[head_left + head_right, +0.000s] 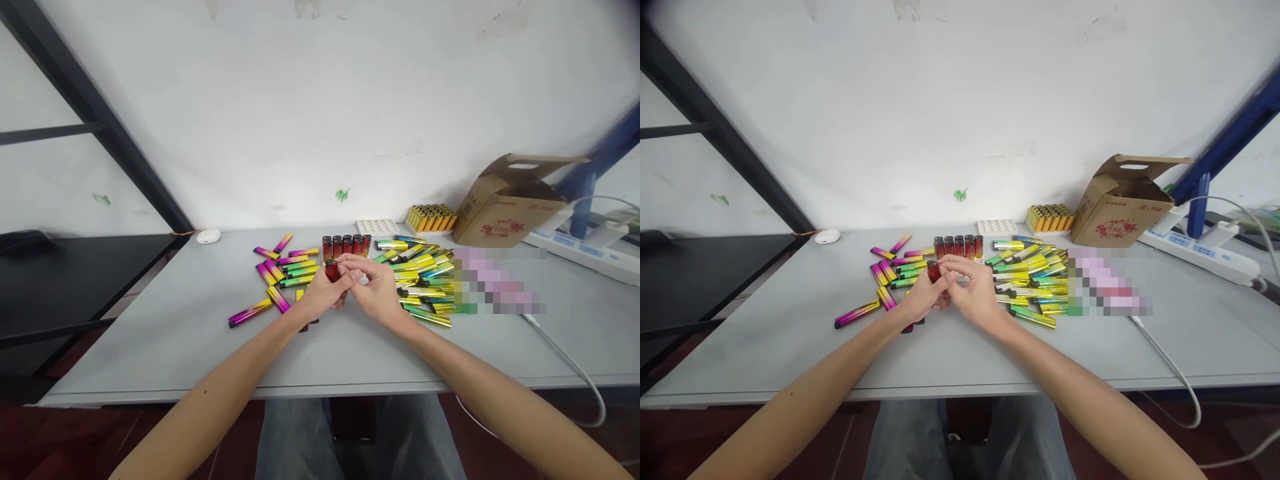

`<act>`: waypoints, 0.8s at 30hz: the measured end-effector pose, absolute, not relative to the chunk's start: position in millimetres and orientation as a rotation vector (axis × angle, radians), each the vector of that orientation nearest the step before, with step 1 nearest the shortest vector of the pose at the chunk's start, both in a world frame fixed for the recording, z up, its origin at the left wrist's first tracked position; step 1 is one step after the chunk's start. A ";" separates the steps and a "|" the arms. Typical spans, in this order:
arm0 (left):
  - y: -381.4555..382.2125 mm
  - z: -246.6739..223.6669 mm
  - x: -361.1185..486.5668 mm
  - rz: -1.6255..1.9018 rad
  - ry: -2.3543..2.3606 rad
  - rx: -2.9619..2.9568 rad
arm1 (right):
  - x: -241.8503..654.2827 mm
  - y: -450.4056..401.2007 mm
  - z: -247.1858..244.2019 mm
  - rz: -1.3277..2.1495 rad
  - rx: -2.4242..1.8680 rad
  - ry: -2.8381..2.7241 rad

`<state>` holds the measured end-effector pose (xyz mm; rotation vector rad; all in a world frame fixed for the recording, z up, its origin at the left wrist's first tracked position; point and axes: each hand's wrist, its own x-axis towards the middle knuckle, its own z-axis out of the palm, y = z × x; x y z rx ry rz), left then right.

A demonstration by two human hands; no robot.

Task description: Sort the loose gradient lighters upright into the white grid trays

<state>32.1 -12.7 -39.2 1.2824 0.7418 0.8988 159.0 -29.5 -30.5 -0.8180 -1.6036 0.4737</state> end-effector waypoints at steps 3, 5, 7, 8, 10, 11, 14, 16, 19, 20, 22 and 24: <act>-10.9 -32.8 26.5 0.791 0.650 1.189 | 157.9 -31.1 -24.2 0.474 -0.826 -1.599; -9.9 -25.1 20.4 0.664 0.511 1.084 | 159.8 -30.9 -17.3 0.466 -0.825 -1.604; -9.7 -16.1 13.9 0.568 0.373 0.971 | 165.7 -28.0 -10.8 0.434 -0.825 -1.596; -9.7 -11.9 10.9 0.535 0.333 0.926 | 170.2 -25.4 -8.5 0.407 -0.833 -1.575; -10.0 -5.5 6.6 0.500 0.303 0.864 | 181.5 -17.8 -6.5 0.336 -0.876 -1.506; -10.1 -3.6 5.4 0.500 0.301 0.849 | 187.6 -13.3 -6.8 0.303 -0.906 -1.472; -10.2 -1.5 5.2 0.568 0.307 0.845 | 203.8 0.2 -10.9 0.259 -0.995 -1.389; -10.1 -1.0 6.5 0.634 0.312 0.842 | 210.6 7.0 -14.4 0.257 -1.044 -1.353; -9.6 0.0 8.2 0.688 0.343 0.816 | 214.2 12.3 -19.1 0.258 -1.097 -1.350; -9.1 0.1 8.5 0.695 0.363 0.813 | 214.2 13.1 -20.5 0.256 -1.110 -1.359; -7.7 -0.8 9.1 0.701 0.405 0.826 | 213.3 14.1 -23.3 0.250 -1.124 -1.380; -5.8 -3.0 9.9 0.698 0.438 0.858 | 212.3 15.2 -26.1 0.254 -1.118 -1.401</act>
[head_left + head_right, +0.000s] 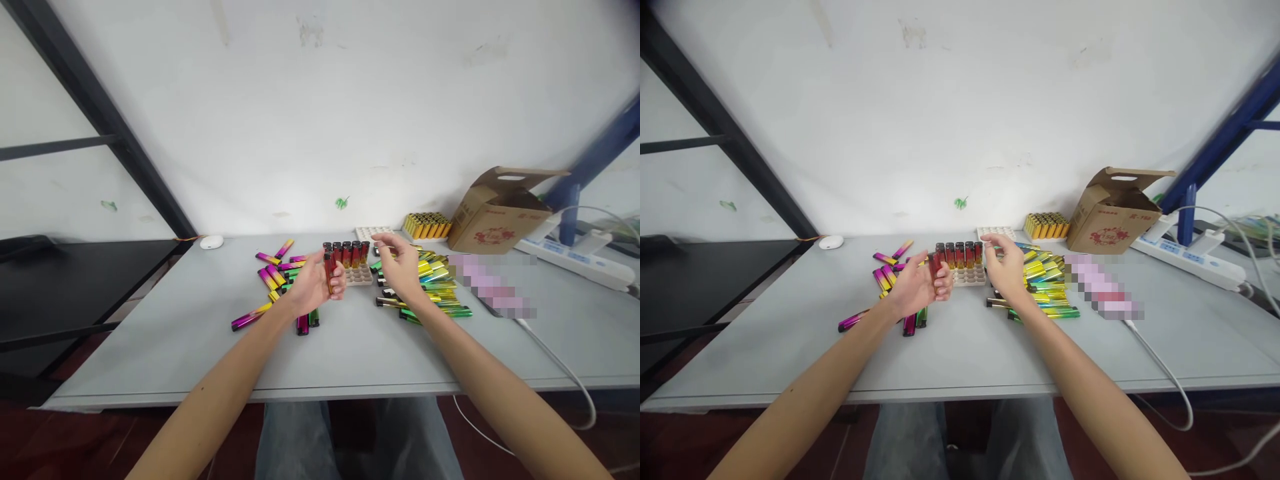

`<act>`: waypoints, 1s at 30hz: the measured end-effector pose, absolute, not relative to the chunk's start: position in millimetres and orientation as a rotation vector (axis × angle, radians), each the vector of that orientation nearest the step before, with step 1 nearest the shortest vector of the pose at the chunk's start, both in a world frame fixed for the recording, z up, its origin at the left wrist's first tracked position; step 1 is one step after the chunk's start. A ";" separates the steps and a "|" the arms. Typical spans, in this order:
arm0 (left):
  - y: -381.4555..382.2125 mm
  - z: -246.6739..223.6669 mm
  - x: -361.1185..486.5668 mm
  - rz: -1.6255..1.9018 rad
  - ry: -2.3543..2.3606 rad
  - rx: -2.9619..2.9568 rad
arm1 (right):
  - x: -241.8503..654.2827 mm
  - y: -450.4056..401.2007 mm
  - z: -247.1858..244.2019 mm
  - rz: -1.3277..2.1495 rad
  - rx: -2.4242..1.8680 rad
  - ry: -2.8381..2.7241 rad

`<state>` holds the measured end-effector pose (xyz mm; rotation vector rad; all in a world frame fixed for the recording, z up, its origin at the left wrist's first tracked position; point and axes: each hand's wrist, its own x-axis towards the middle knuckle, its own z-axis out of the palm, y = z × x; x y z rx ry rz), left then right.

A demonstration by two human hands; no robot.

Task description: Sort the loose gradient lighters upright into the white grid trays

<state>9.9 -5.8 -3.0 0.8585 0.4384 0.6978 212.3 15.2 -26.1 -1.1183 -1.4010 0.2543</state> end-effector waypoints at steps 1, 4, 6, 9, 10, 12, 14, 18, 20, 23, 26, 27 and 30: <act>-4.8 -4.5 10.5 0.695 0.449 0.876 | 212.1 16.1 -27.5 0.264 -1.110 -1.407; -2.7 -9.2 12.7 0.688 0.466 0.920 | 213.1 19.4 -30.8 0.327 -1.092 -1.401; -2.3 -11.7 14.3 0.692 0.481 0.939 | 214.5 21.2 -31.7 0.369 -1.093 -1.378; -2.9 -13.5 16.5 0.738 0.540 0.972 | 216.0 21.5 -30.8 0.420 -1.093 -1.339; -3.3 -13.6 17.2 0.765 0.569 0.985 | 216.0 21.0 -30.1 0.436 -1.088 -1.329; -4.0 -13.3 18.4 0.810 0.618 1.006 | 215.7 19.7 -28.8 0.459 -1.076 -1.315; -4.3 -13.1 19.3 0.828 0.637 1.013 | 215.2 19.0 -28.3 0.469 -1.067 -1.316; -3.6 -14.4 20.0 0.832 0.607 1.005 | 215.7 20.5 -29.8 0.457 -1.057 -1.325; -3.0 -15.4 19.7 0.832 0.584 1.002 | 216.3 21.7 -30.9 0.447 -1.048 -1.326; -2.7 -15.6 19.0 0.831 0.544 0.988 | 216.7 22.5 -31.8 0.443 -1.048 -1.327; -3.1 -14.1 18.1 0.835 0.516 0.964 | 216.8 22.3 -31.9 0.443 -1.059 -1.330; -3.2 -13.5 17.8 0.837 0.513 0.958 | 216.8 22.2 -31.8 0.443 -1.061 -1.332; -3.6 -12.3 17.4 0.843 0.513 0.948 | 216.9 22.1 -31.4 0.442 -1.064 -1.336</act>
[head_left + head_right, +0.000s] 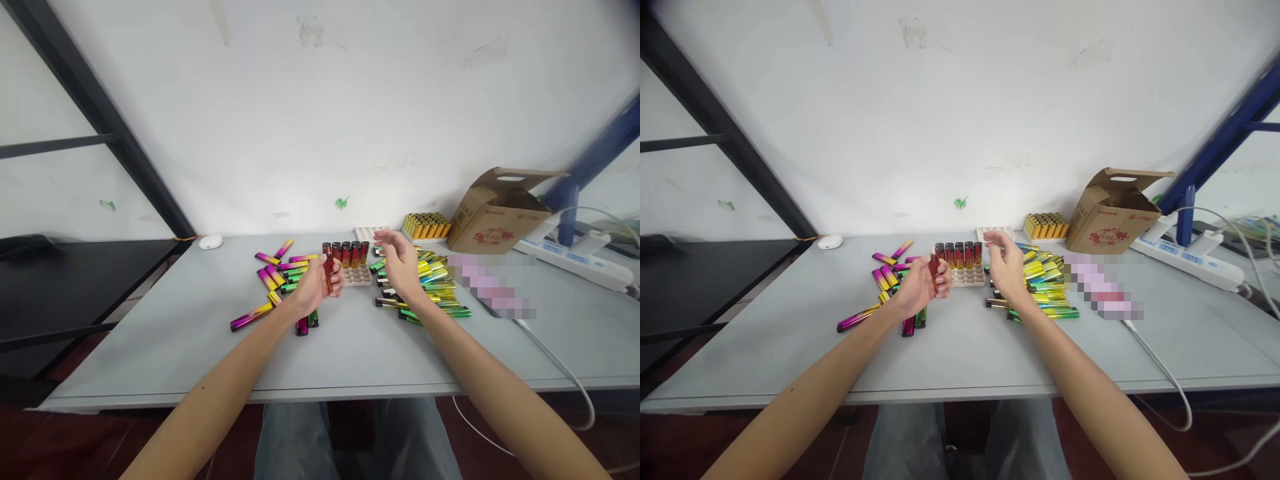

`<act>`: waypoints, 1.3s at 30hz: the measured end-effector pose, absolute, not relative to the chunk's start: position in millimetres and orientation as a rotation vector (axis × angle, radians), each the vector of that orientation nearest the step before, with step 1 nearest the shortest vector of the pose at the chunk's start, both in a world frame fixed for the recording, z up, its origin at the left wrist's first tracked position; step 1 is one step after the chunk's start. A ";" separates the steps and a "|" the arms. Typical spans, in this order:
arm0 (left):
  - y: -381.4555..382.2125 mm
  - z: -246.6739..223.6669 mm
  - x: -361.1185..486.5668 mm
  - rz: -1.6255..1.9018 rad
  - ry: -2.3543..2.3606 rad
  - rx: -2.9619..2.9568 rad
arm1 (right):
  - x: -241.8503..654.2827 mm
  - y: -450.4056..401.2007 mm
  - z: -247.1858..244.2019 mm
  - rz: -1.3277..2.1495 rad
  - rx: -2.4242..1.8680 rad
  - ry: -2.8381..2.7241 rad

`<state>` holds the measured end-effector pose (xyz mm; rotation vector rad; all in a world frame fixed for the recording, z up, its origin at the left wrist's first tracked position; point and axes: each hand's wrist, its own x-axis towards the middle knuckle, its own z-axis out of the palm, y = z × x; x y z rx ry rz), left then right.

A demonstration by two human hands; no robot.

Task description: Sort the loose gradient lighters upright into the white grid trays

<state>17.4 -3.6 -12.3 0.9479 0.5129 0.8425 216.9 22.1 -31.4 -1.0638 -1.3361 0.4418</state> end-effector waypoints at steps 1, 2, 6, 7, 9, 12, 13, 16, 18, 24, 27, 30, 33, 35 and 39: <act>-3.7 -12.3 17.3 0.843 0.511 0.946 | 216.8 22.1 -31.2 0.440 -1.065 -1.336; -3.8 -12.5 17.2 0.844 0.507 0.946 | 216.8 22.1 -31.1 0.438 -1.067 -1.335; -3.0 -13.8 16.5 0.835 0.478 0.906 | 216.7 22.2 -31.5 0.435 -1.073 -1.342; -2.5 -14.2 16.3 0.825 0.470 0.886 | 217.0 22.4 -31.8 0.433 -1.074 -1.346; -1.1 -15.0 15.9 0.807 0.463 0.850 | 217.7 23.1 -32.6 0.423 -1.076 -1.352; 0.8 -16.8 16.8 0.820 0.509 0.844 | 218.0 22.8 -32.4 0.391 -1.088 -1.363; 0.9 -17.4 17.5 0.834 0.539 0.860 | 217.3 21.8 -31.6 0.379 -1.093 -1.376; -0.8 -18.4 19.9 0.868 0.626 0.978 | 212.3 15.4 -27.0 0.353 -1.086 -1.451; -2.8 -18.2 21.0 0.861 0.660 1.079 | 207.4 9.5 -23.4 0.348 -1.049 -1.523; -4.4 -19.7 20.9 0.835 0.695 1.254 | 198.2 -2.9 -18.6 0.406 -0.986 -1.707; -3.2 -22.0 20.3 0.838 0.699 1.296 | 197.3 -3.9 -18.9 0.434 -0.977 -1.746; -2.8 -23.6 20.6 0.834 0.736 1.317 | 196.3 -3.4 -20.0 0.484 -0.984 -1.733; -3.0 -24.5 21.4 0.836 0.733 1.312 | 194.3 -3.5 -21.4 0.526 -1.006 -1.709; -3.3 -24.7 21.7 0.833 0.738 1.306 | 192.8 -4.0 -21.9 0.563 -1.013 -1.699; -4.1 -22.8 21.9 0.815 0.760 1.325 | 191.0 -4.5 -20.6 0.662 -0.992 -1.643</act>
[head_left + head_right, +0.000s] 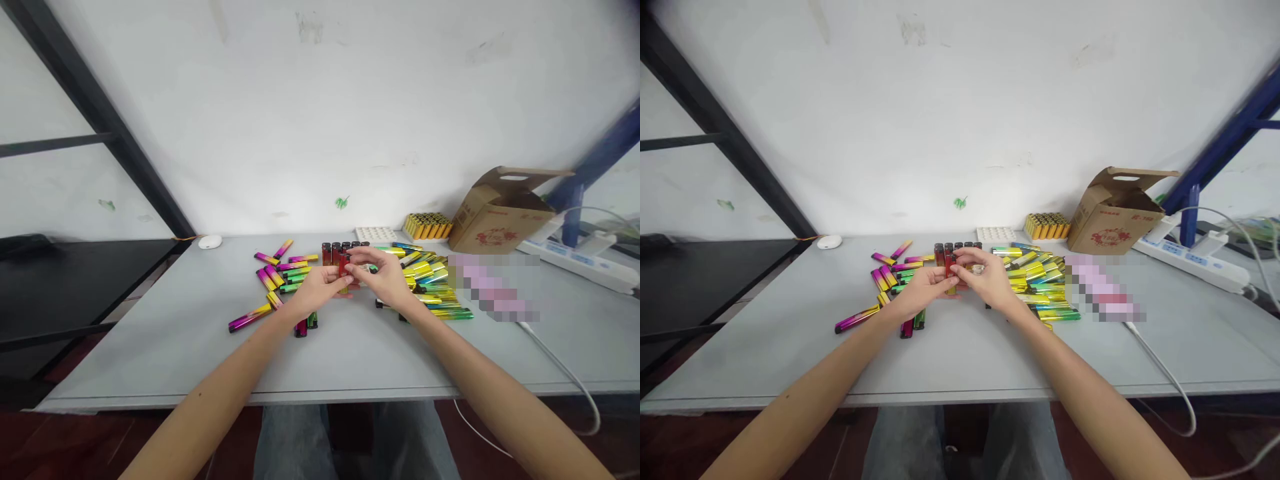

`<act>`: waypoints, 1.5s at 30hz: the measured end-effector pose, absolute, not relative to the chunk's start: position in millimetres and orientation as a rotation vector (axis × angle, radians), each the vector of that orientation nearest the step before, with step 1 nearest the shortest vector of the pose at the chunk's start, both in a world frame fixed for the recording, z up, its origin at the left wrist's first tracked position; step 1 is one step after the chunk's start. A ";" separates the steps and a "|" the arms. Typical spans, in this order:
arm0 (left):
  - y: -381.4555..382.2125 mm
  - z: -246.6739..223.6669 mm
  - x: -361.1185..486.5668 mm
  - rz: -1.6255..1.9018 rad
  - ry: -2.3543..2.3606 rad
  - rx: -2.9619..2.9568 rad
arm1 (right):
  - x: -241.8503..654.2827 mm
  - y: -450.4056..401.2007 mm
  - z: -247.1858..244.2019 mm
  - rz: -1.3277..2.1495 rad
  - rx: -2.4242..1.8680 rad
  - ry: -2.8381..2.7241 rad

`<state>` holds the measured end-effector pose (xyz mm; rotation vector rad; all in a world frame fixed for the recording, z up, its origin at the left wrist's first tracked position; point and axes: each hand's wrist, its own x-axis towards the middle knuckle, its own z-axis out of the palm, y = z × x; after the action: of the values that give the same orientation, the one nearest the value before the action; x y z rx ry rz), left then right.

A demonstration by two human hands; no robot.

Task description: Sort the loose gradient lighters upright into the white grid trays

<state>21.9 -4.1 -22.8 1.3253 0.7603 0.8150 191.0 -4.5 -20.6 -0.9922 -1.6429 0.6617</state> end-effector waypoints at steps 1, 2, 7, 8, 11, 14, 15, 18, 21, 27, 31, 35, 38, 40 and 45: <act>-4.4 -22.1 22.1 0.812 0.762 1.335 | 191.4 -4.0 -19.8 0.678 -0.987 -1.627; -4.7 -21.5 22.3 0.813 0.770 1.346 | 192.5 -3.1 -18.9 0.687 -0.983 -1.613; -4.9 -20.4 23.3 0.883 0.908 1.381 | 207.9 7.2 -14.3 0.620 -0.940 -1.482; -4.6 -20.2 23.1 0.894 0.933 1.382 | 212.4 9.6 -13.8 0.585 -0.946 -1.458; -3.1 -18.8 21.5 0.910 0.973 1.396 | 225.7 15.2 -14.5 0.420 -1.032 -1.530; -0.7 -17.3 19.3 0.925 0.994 1.412 | 235.8 19.3 -17.9 0.218 -1.126 -1.718; 0.1 -16.9 18.6 0.930 1.003 1.413 | 238.1 20.5 -19.3 0.175 -1.147 -1.759; 1.4 -16.3 17.1 0.945 1.026 1.408 | 242.4 23.4 -22.3 0.120 -1.199 -1.814; 0.6 -15.1 16.8 0.957 1.028 1.405 | 243.9 24.9 -23.5 0.103 -1.228 -1.835; -2.4 -11.9 18.4 0.957 1.050 1.397 | 242.8 25.2 -24.9 0.142 -1.215 -1.848; 0.2 -12.0 16.9 0.999 1.077 1.408 | 242.5 26.2 -26.4 0.034 -1.199 -1.885; 4.8 -12.5 13.7 1.082 1.092 1.390 | 246.0 29.7 -31.9 -0.075 -1.209 -1.880; 8.1 -13.2 10.4 1.179 1.154 1.412 | 248.3 31.8 -35.3 -0.093 -1.246 -1.881; 10.4 -14.0 6.4 1.327 1.260 1.467 | 248.1 31.7 -34.8 -0.082 -1.260 -1.872; 17.0 -16.0 -8.5 1.700 1.510 1.556 | 248.0 27.6 -29.4 0.022 -1.297 -1.906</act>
<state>-8.5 17.0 -16.0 1.5559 1.5097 1.7000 248.0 27.6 -29.4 -1.2967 -1.9064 0.0220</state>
